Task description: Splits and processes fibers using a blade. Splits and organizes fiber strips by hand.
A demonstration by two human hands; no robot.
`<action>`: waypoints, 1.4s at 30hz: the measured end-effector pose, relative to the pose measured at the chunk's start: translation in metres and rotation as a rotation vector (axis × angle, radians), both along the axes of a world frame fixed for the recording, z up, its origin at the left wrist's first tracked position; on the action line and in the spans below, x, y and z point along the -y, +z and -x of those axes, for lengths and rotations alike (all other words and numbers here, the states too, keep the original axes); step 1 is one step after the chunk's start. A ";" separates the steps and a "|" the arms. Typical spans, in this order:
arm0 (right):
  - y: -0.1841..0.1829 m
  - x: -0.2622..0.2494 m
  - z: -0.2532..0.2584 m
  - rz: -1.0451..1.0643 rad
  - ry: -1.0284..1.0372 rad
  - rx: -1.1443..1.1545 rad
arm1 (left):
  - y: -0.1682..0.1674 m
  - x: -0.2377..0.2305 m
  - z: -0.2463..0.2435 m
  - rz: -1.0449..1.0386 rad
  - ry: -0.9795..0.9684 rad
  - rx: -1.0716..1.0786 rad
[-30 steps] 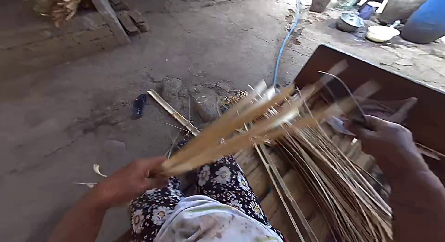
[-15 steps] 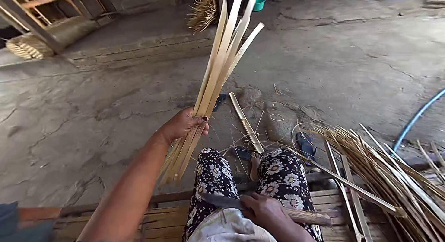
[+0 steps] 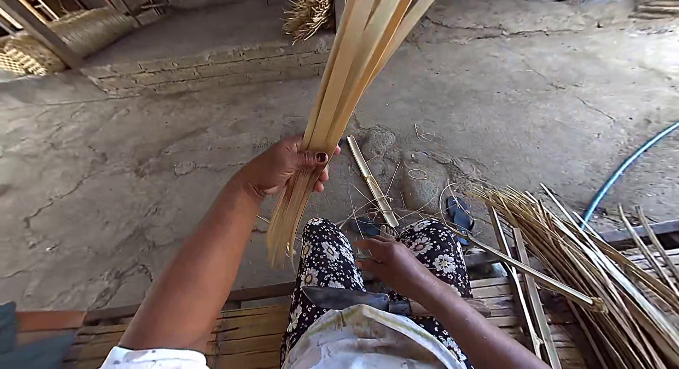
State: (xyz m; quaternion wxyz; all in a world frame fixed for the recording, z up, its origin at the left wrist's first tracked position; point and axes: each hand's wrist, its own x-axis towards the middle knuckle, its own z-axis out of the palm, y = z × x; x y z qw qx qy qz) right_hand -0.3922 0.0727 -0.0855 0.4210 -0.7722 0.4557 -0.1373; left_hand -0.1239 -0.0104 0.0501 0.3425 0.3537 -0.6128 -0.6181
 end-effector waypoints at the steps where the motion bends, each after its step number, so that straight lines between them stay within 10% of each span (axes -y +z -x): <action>1: -0.001 0.001 -0.010 -0.004 0.006 0.027 | 0.006 -0.001 0.000 0.004 -0.026 -0.035; 11: -0.003 0.025 -0.103 -0.198 0.166 0.220 | 0.030 -0.008 0.017 0.033 -0.257 -0.180; 18: 0.039 0.033 -0.019 -0.354 -0.050 0.918 | 0.023 -0.008 -0.009 0.033 0.052 0.285; 25: 0.040 0.046 0.032 0.090 -0.537 0.578 | -0.037 0.000 0.004 -0.082 0.062 0.394; 34: 0.039 0.049 0.030 -0.047 -0.311 0.439 | -0.103 -0.012 0.035 -0.177 -0.143 0.255; 42: 0.005 0.056 0.079 0.043 -0.752 0.669 | -0.119 -0.015 0.009 -0.232 0.034 0.172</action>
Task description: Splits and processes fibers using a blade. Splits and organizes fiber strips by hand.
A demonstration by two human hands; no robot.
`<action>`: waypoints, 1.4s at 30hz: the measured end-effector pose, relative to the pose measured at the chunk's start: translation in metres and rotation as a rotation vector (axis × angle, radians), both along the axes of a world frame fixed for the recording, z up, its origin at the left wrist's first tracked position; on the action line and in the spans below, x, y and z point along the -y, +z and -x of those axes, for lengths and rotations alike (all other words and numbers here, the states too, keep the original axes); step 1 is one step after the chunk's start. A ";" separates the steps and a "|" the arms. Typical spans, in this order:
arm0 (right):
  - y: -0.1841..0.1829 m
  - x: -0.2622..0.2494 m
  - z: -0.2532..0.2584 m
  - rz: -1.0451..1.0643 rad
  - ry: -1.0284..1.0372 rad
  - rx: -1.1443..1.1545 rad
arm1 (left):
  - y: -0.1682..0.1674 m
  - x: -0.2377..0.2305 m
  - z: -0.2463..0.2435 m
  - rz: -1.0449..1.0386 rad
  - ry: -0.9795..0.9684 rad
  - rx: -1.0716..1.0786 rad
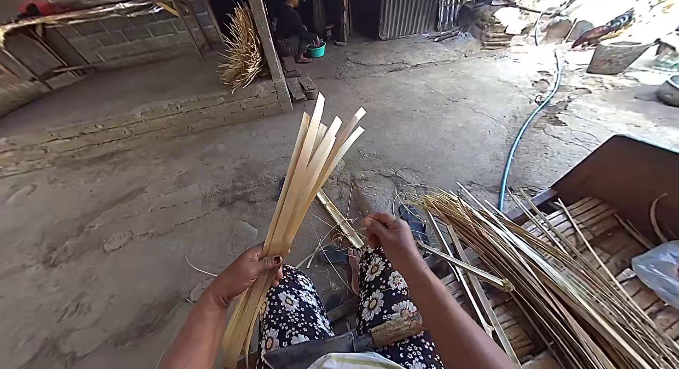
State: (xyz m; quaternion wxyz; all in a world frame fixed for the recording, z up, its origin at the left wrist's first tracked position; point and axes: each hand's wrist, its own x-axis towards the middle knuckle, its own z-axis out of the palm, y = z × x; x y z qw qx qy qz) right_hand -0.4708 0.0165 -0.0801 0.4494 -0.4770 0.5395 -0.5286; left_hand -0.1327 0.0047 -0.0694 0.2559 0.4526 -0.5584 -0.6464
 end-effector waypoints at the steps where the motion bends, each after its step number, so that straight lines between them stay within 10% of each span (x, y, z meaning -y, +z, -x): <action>1: 0.004 0.003 0.002 -0.001 -0.052 -0.022 | -0.001 0.000 0.001 -0.003 -0.006 -0.006; 9: 0.034 0.026 -0.014 0.013 0.240 -0.417 | -0.004 0.000 0.018 -0.061 -0.144 -0.008; 19: -0.034 -0.048 -0.053 0.264 0.688 -0.854 | -0.001 0.004 0.020 0.023 0.099 0.015; 22: -0.013 -0.032 -0.039 -0.059 0.466 -0.710 | -0.003 0.001 0.026 0.011 0.076 0.015; 26: -0.001 -0.011 -0.020 0.032 0.069 -0.162 | -0.006 -0.004 0.029 0.005 -0.025 0.017; 34: 0.021 -0.002 -0.016 -0.059 0.181 0.256 | -0.005 -0.013 0.043 0.012 -0.094 0.019; 42: -0.015 -0.046 -0.036 0.541 0.498 -0.640 | -0.009 -0.014 0.036 0.051 -0.007 -0.031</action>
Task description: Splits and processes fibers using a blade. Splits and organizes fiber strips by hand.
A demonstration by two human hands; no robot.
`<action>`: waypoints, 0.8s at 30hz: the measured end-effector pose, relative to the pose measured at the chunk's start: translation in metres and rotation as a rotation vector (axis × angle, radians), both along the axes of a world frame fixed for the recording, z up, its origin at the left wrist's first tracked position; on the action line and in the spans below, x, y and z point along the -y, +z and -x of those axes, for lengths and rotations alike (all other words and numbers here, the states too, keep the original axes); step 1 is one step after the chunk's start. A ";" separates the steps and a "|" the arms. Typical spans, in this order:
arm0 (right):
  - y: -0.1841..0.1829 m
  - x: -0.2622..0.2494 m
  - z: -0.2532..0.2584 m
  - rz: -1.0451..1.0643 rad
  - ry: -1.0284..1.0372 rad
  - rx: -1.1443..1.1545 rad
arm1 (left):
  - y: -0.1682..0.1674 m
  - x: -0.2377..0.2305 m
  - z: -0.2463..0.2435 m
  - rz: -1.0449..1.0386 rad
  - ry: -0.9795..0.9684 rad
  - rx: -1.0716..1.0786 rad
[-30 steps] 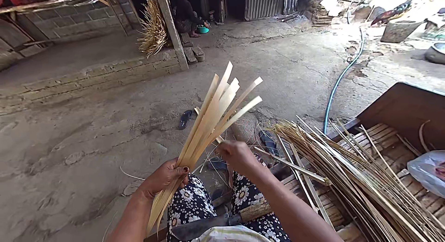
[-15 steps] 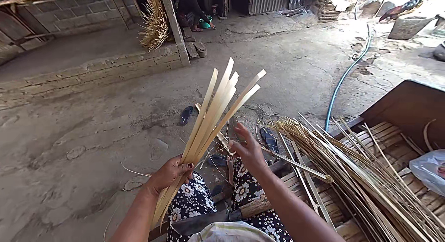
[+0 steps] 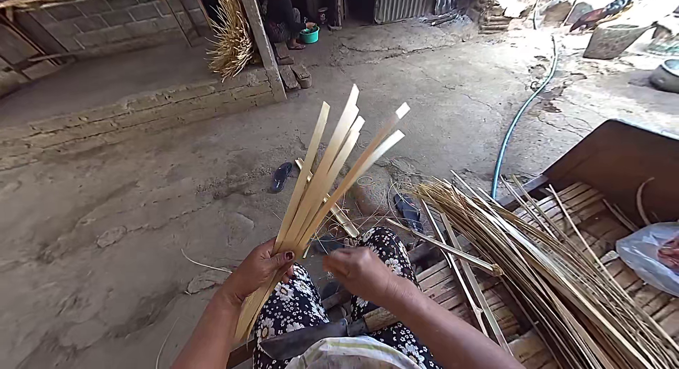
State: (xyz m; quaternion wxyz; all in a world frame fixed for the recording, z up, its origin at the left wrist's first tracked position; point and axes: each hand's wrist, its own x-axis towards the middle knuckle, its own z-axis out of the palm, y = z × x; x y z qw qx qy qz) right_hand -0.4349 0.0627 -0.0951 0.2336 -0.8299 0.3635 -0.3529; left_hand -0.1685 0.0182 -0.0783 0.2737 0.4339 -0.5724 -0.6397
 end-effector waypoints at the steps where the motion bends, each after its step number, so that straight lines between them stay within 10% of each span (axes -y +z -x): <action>1: -0.003 -0.004 -0.003 0.013 0.010 -0.053 | 0.000 0.000 0.001 -0.002 0.015 0.005; 6: 0.018 0.006 0.003 -0.687 -0.219 0.388 | -0.003 -0.004 0.011 0.075 0.101 0.092; 11: 0.021 0.017 -0.005 -0.844 -0.293 0.935 | -0.014 -0.015 0.025 0.188 -0.076 0.302; 19: 0.002 0.010 -0.007 -0.863 -0.175 0.668 | -0.012 -0.011 0.035 -0.049 -0.248 0.071; 24: 0.019 -0.006 0.010 -0.508 -0.401 0.230 | 0.001 -0.012 0.048 0.011 -0.066 0.129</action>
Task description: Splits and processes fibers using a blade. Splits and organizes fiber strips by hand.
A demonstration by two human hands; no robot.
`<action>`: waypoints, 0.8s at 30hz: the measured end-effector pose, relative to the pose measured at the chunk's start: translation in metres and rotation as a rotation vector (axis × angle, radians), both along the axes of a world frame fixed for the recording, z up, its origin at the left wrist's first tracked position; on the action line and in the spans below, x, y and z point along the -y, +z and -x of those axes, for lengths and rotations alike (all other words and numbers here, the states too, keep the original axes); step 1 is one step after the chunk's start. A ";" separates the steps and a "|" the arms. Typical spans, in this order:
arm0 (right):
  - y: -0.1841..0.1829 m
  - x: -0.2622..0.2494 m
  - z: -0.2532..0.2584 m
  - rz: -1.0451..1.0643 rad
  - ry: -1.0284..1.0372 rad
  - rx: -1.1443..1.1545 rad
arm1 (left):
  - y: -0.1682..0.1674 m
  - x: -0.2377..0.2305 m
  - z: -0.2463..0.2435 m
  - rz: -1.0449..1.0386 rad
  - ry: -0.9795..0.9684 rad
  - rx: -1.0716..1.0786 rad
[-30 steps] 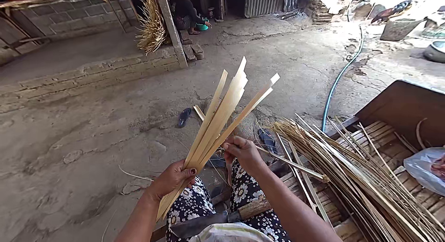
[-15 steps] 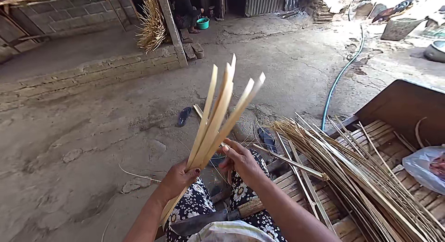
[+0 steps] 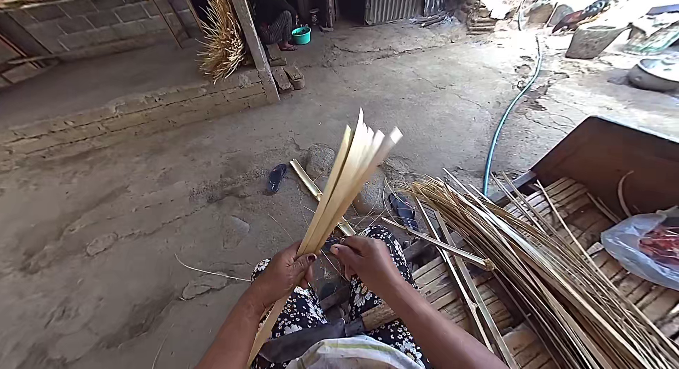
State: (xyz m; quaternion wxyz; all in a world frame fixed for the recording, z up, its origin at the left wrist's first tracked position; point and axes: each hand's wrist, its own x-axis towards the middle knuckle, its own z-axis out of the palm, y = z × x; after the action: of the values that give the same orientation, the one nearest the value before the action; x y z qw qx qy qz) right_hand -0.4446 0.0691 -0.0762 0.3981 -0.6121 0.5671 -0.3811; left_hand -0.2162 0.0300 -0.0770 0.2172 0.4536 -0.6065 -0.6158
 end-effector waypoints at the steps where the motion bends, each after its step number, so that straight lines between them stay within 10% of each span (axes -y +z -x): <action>1: -0.001 -0.006 0.000 0.191 -0.106 0.024 | 0.003 0.002 0.000 0.008 0.029 -0.013; 4: 0.003 -0.004 0.001 0.423 -0.247 0.123 | 0.006 0.003 -0.001 -0.007 0.029 -0.039; 10: 0.009 0.017 0.007 0.070 -0.096 0.064 | 0.001 0.000 0.004 -0.043 -0.092 -0.073; 19: -0.031 0.011 0.000 0.824 0.189 -0.281 | 0.011 0.010 -0.025 -0.026 -0.040 -0.169; 24: -0.028 0.005 -0.003 -0.035 0.438 -0.553 | 0.022 0.020 -0.025 0.135 0.230 -0.086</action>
State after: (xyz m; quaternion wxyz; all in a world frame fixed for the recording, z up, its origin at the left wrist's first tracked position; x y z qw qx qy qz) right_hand -0.4421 0.0638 -0.1045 0.3122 -0.7923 0.5151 -0.0969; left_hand -0.1913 0.0096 -0.0550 0.3422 0.4778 -0.5805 -0.5635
